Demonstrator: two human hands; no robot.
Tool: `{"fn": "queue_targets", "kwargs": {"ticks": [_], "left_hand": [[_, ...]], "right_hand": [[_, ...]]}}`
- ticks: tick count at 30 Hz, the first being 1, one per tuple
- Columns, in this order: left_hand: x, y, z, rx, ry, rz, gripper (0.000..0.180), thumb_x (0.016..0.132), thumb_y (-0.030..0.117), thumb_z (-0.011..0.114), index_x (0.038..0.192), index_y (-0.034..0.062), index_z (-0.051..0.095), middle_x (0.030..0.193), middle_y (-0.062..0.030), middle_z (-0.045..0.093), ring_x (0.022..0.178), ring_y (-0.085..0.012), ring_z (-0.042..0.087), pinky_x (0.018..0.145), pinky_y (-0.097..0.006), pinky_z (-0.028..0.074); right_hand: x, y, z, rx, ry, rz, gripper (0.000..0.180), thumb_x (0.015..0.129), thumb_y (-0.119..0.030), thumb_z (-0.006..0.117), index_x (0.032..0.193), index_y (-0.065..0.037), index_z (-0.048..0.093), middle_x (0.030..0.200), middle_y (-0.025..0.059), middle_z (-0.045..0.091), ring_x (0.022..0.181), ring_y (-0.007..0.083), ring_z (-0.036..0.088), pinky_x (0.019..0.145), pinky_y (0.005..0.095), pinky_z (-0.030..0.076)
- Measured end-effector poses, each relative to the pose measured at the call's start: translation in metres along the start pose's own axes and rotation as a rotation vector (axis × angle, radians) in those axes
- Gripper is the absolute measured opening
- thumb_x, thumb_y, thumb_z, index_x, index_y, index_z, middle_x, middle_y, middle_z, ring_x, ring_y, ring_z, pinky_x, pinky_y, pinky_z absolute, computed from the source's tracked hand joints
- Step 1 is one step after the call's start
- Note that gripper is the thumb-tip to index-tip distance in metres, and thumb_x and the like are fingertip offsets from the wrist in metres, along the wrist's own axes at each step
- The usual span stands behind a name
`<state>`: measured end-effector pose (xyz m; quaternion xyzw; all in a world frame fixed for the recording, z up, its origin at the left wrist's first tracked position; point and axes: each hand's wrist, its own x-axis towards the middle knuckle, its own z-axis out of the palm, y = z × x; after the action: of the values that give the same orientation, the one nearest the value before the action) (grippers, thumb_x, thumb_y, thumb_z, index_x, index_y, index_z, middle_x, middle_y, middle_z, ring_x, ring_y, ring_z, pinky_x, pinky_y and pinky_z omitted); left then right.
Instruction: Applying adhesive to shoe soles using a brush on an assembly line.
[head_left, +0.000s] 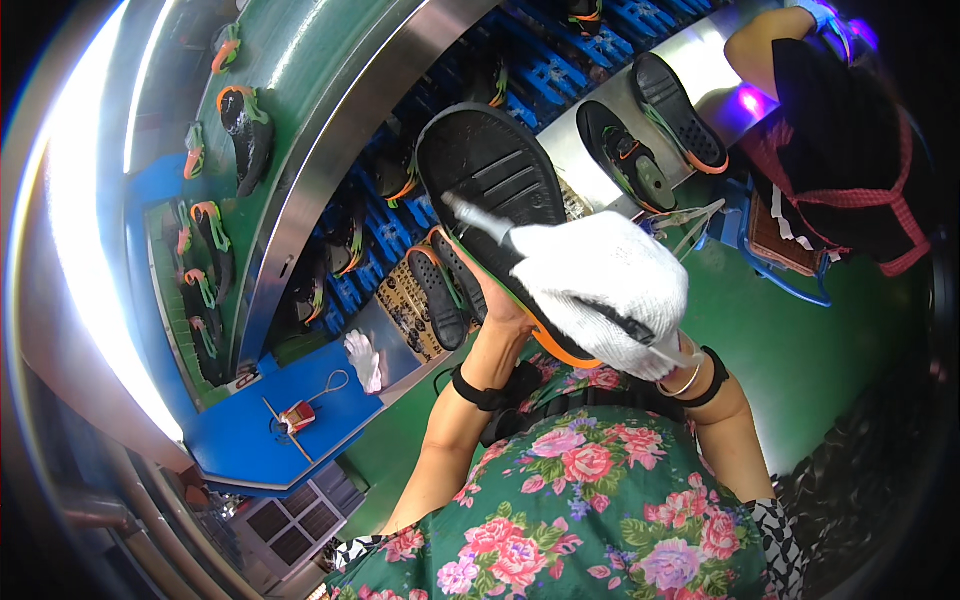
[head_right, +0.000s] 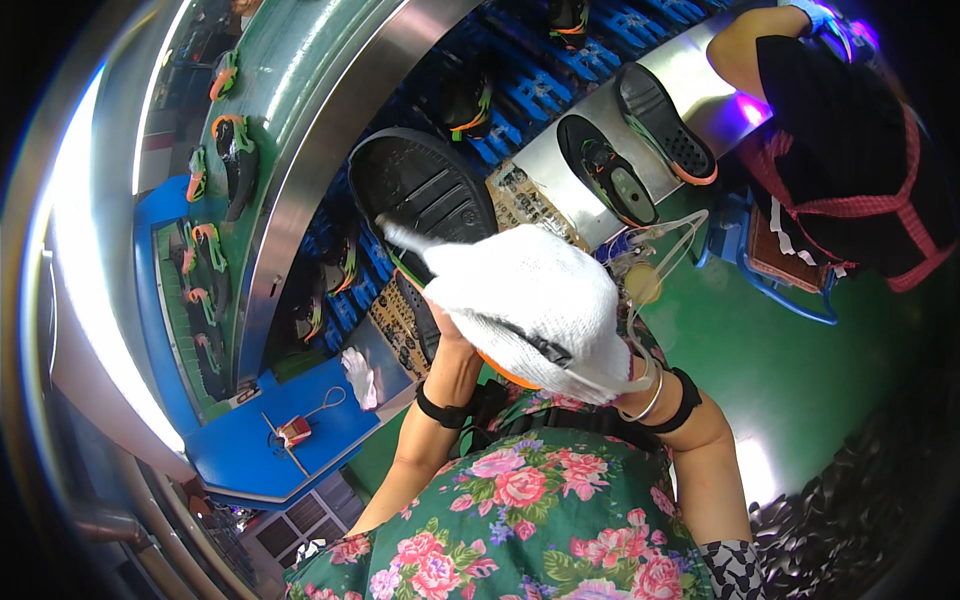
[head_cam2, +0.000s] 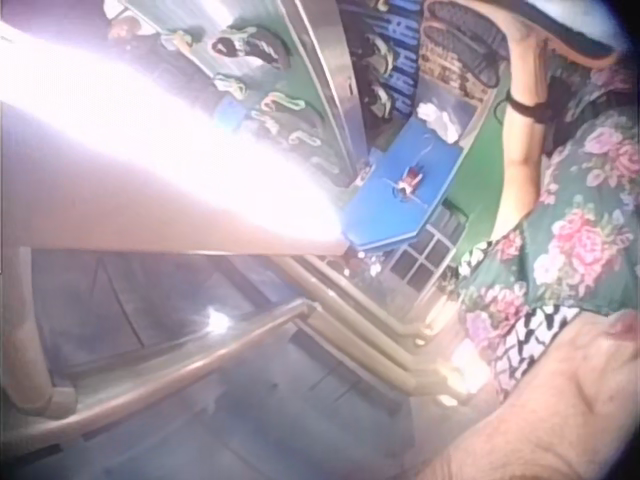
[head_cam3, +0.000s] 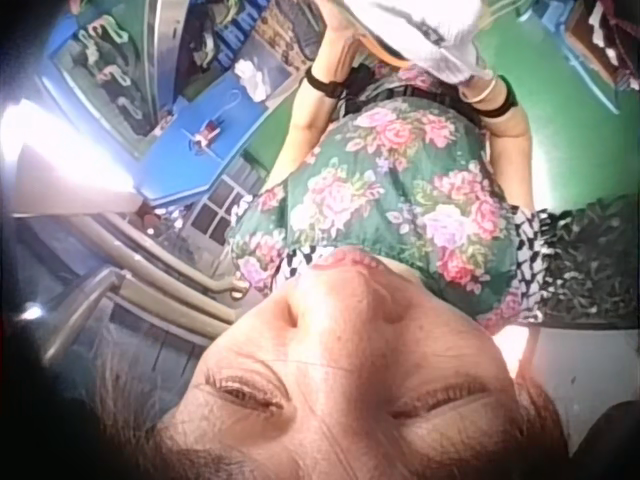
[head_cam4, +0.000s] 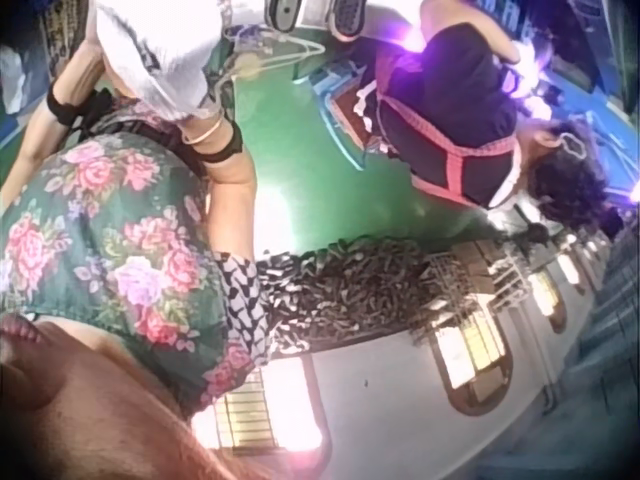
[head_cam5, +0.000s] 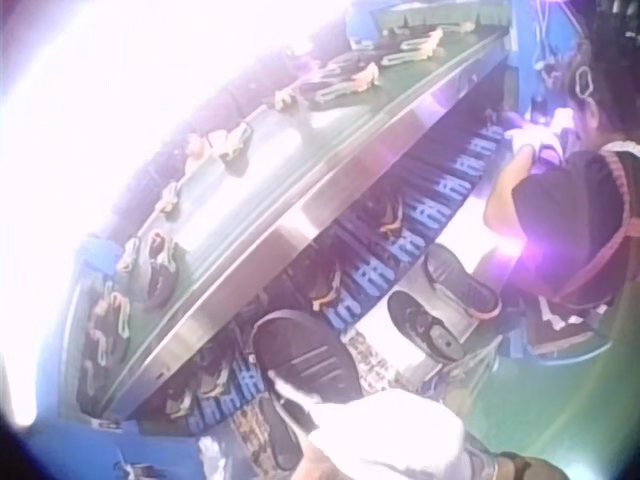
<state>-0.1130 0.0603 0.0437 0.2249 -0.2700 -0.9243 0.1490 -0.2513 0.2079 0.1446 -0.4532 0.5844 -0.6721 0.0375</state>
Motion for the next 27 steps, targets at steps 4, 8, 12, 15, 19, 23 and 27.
{"fn": "queue_targets", "kwargs": {"ticks": [4,8,12,15,19,23,27], "left_hand": [[-0.001,0.0,0.001,-0.011,-0.046,-0.026,0.097,0.092,0.087,0.033,0.154,0.0133,0.043,0.14,-0.0085,0.059,0.125,-0.0286,0.058,0.109,-0.045,0.047],[0.003,0.002,-0.001,-0.165,-0.156,-0.022,0.098,0.092,0.088,0.033,0.154,0.0126,0.043,0.14,-0.009,0.059,0.125,-0.0292,0.058,0.109,-0.045,0.047],[0.007,0.004,0.024,-0.429,-0.172,-0.083,0.106,0.088,0.091,0.035,0.152,0.0082,0.044,0.14,-0.014,0.059,0.122,-0.0327,0.06,0.106,-0.048,0.049],[0.013,0.004,0.012,0.12,-0.276,-0.08,0.116,0.082,0.097,0.032,0.152,0.0056,0.043,0.142,-0.0202,0.058,0.121,-0.0349,0.062,0.107,-0.051,0.049],[0.006,0.013,0.052,-0.119,0.202,-0.02,0.091,0.091,0.081,0.05,0.141,0.0042,0.054,0.117,-0.0153,0.068,0.1,-0.0288,0.066,0.087,-0.04,0.056],[0.009,0.012,0.026,-0.14,-0.292,-0.238,0.13,0.064,0.109,0.031,0.13,-0.0012,0.055,0.108,-0.0226,0.065,0.098,-0.0318,0.064,0.09,-0.045,0.055],[0.012,0.022,0.04,0.023,-0.258,-0.126,0.103,0.074,0.093,0.058,0.112,-0.0026,0.056,0.097,-0.0168,0.066,0.089,-0.0269,0.063,0.08,-0.04,0.057]], "right_hand": [[-0.007,-0.007,0.017,-0.026,-0.04,0.035,0.033,0.079,0.0,0.077,0.112,-0.005,0.078,0.112,0.0135,0.077,0.1,0.0285,0.074,0.087,0.0384,0.058],[-0.003,-0.006,-0.001,0.078,-0.099,0.071,0.028,0.083,-0.001,0.076,0.11,-0.007,0.079,0.116,0.0117,0.076,0.103,0.0254,0.072,0.086,0.0358,0.057],[-0.011,-0.003,0.004,-0.093,-0.063,-0.009,0.03,0.084,-0.001,0.076,0.113,-0.006,0.077,0.115,0.0125,0.076,0.101,0.025,0.073,0.086,0.0364,0.058],[-0.014,-0.003,0.007,0.043,-0.092,0.038,0.025,0.086,-0.003,0.076,0.111,-0.006,0.078,0.112,0.0115,0.077,0.098,0.025,0.073,0.085,0.0357,0.058],[-0.014,0.004,-0.006,-0.005,-0.075,0.016,0.024,0.084,-0.006,0.078,0.108,-0.007,0.079,0.109,0.0098,0.078,0.094,0.0258,0.074,0.08,0.0361,0.059],[-0.03,0.002,0.014,-0.077,-0.106,-0.051,0.026,0.084,-0.006,0.079,0.11,-0.007,0.079,0.112,0.01,0.077,0.096,0.0268,0.074,0.081,0.0369,0.059],[-0.024,-0.001,-0.003,0.186,-0.174,0.175,0.027,0.085,-0.007,0.079,0.112,-0.008,0.079,0.111,0.0084,0.077,0.094,0.0271,0.074,0.081,0.0389,0.058]]}}
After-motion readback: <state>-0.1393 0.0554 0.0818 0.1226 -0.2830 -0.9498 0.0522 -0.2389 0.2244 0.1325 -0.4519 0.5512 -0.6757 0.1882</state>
